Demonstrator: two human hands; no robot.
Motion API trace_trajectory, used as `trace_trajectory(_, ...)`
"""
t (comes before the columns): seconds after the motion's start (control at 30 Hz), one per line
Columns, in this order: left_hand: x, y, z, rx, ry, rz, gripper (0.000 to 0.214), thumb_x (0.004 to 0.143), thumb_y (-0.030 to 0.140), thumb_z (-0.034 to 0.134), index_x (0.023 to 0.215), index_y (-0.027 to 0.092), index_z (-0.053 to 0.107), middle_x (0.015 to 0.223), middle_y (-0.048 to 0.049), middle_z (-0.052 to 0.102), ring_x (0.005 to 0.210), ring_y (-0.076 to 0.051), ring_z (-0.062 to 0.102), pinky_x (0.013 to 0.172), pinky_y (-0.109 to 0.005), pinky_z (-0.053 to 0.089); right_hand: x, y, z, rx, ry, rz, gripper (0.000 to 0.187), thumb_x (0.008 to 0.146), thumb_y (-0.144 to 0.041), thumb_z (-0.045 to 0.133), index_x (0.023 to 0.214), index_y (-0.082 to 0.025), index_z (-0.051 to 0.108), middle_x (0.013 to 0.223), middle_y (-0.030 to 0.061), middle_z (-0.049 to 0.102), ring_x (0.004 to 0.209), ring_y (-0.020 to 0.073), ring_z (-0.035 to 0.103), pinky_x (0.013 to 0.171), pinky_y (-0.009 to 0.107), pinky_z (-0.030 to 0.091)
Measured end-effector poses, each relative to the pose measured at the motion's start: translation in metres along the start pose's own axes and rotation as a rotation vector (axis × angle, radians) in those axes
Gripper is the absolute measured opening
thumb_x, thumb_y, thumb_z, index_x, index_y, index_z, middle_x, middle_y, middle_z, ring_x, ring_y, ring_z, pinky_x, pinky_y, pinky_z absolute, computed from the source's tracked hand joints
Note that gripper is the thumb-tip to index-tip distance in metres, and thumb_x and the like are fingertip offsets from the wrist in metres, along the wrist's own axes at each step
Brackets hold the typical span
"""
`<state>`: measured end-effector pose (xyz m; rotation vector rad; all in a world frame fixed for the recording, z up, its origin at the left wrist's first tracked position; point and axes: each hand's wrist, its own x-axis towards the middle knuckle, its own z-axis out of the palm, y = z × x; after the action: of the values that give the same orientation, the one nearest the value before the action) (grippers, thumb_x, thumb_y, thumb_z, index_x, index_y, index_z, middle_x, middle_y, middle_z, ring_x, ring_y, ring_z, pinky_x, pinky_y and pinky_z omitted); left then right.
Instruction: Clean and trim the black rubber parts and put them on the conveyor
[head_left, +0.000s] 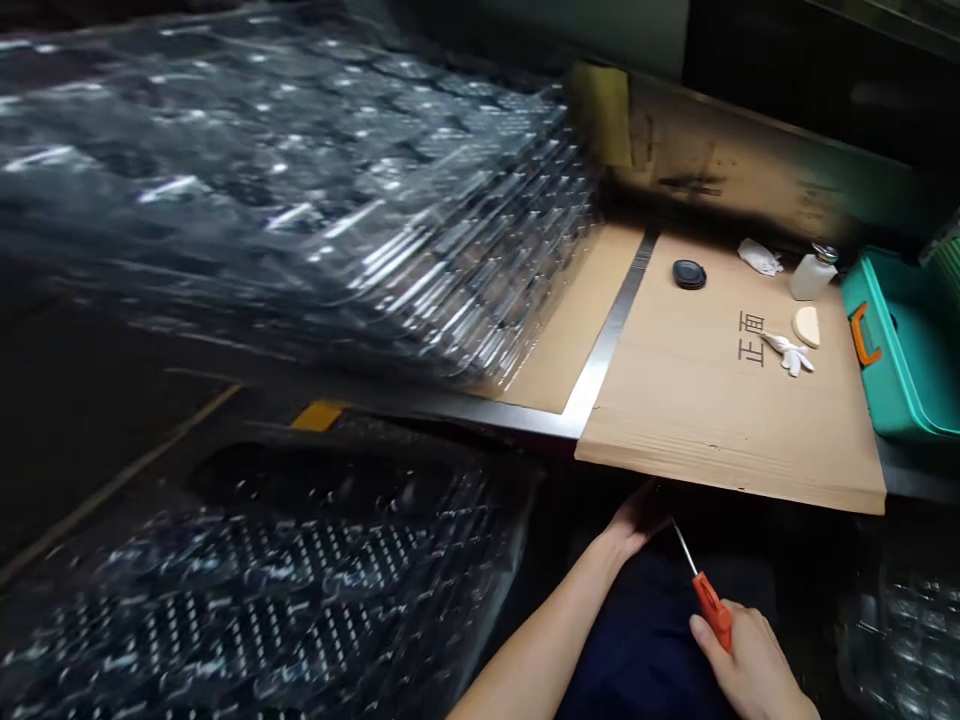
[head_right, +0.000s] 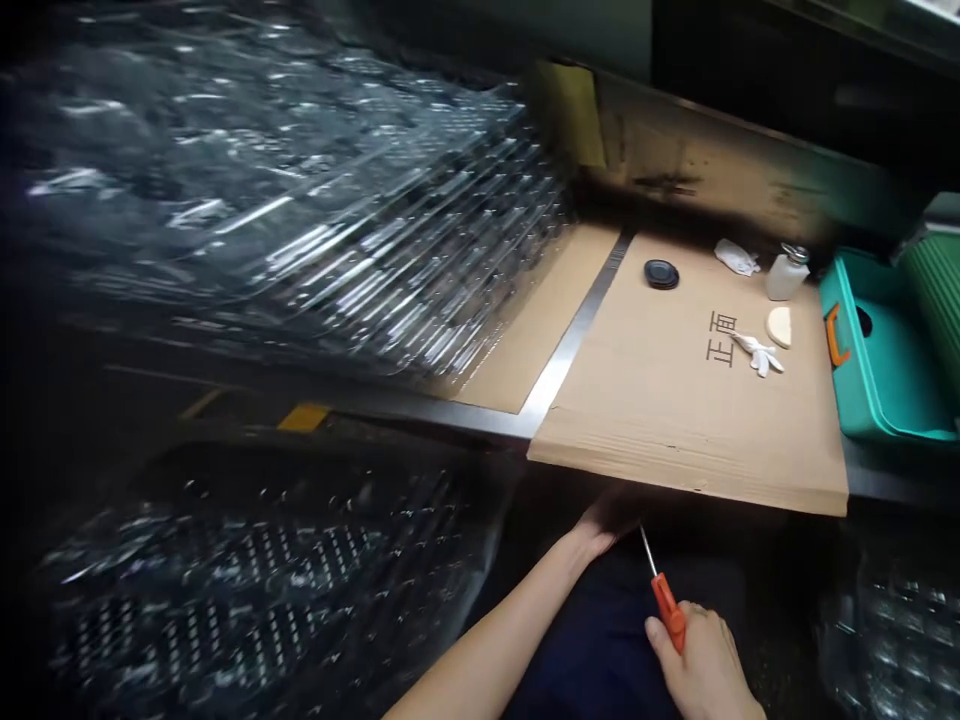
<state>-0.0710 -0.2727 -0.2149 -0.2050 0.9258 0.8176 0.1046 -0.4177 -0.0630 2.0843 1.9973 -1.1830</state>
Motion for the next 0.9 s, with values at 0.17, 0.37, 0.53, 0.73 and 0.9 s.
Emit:
trace_trajectory(0.17, 0.007, -0.004, -0.002, -0.016, -0.018, 0.073, 0.027, 0.092, 0.034, 0.066, 0.111, 0.015, 0.065, 0.109, -0.0127, 0.073, 0.095, -0.025, 0.071, 0.082, -0.043, 0.061, 0.015, -0.022, -0.013, -0.287, -0.071, 0.128, 0.054, 0.101, -0.058, 0.029, 0.090, -0.022, 0.068, 0.084, 0.0102, 0.074, 0.085, 0.0322, 0.072, 0.074, 0.036, 0.048)
trace_trajectory(0.37, 0.007, -0.011, -0.005, 0.196, -0.062, 0.171, 0.040, 0.071, 0.028, 0.087, 0.105, 0.013, 0.072, 0.103, -0.0140, 0.075, 0.087, -0.026, 0.072, 0.069, -0.036, 0.060, 0.016, -0.023, -0.021, -0.311, -0.116, 0.180, 0.057, 0.101, -0.058, 0.029, 0.090, -0.023, 0.072, 0.089, 0.0112, 0.075, 0.088, 0.0323, 0.072, 0.074, 0.036, 0.049)
trace_trajectory(0.53, -0.007, -0.018, -0.008, 0.454, -0.191, 0.364, 0.053, 0.061, 0.020, 0.092, 0.112, 0.016, 0.075, 0.112, -0.0139, 0.075, 0.100, -0.027, 0.071, 0.090, -0.038, 0.056, 0.019, -0.023, -0.028, -0.301, -0.102, 0.230, 0.056, 0.100, -0.059, 0.031, 0.088, -0.023, 0.072, 0.090, 0.0102, 0.076, 0.088, 0.0299, 0.072, 0.074, 0.034, 0.048)
trace_trajectory(0.73, -0.015, -0.020, -0.002, 0.536, -0.216, 0.393, 0.048, 0.061, 0.020, 0.091, 0.107, 0.018, 0.077, 0.112, -0.0120, 0.075, 0.106, -0.028, 0.069, 0.101, -0.040, 0.050, 0.026, -0.023, -0.033, -0.319, -0.096, 0.214, 0.055, 0.100, -0.058, 0.031, 0.089, -0.023, 0.072, 0.090, 0.0111, 0.075, 0.088, 0.0324, 0.072, 0.074, 0.037, 0.048)
trace_trajectory(0.9, 0.002, -0.013, -0.007, 0.230, 0.000, 0.233, 0.037, 0.074, 0.033, 0.084, 0.104, 0.015, 0.073, 0.105, -0.0146, 0.075, 0.099, -0.030, 0.070, 0.078, -0.042, 0.060, 0.026, -0.026, -0.030, -0.315, -0.112, 0.191, 0.056, 0.100, -0.059, 0.030, 0.087, -0.023, 0.071, 0.090, 0.0107, 0.075, 0.088, 0.0316, 0.072, 0.075, 0.036, 0.048)
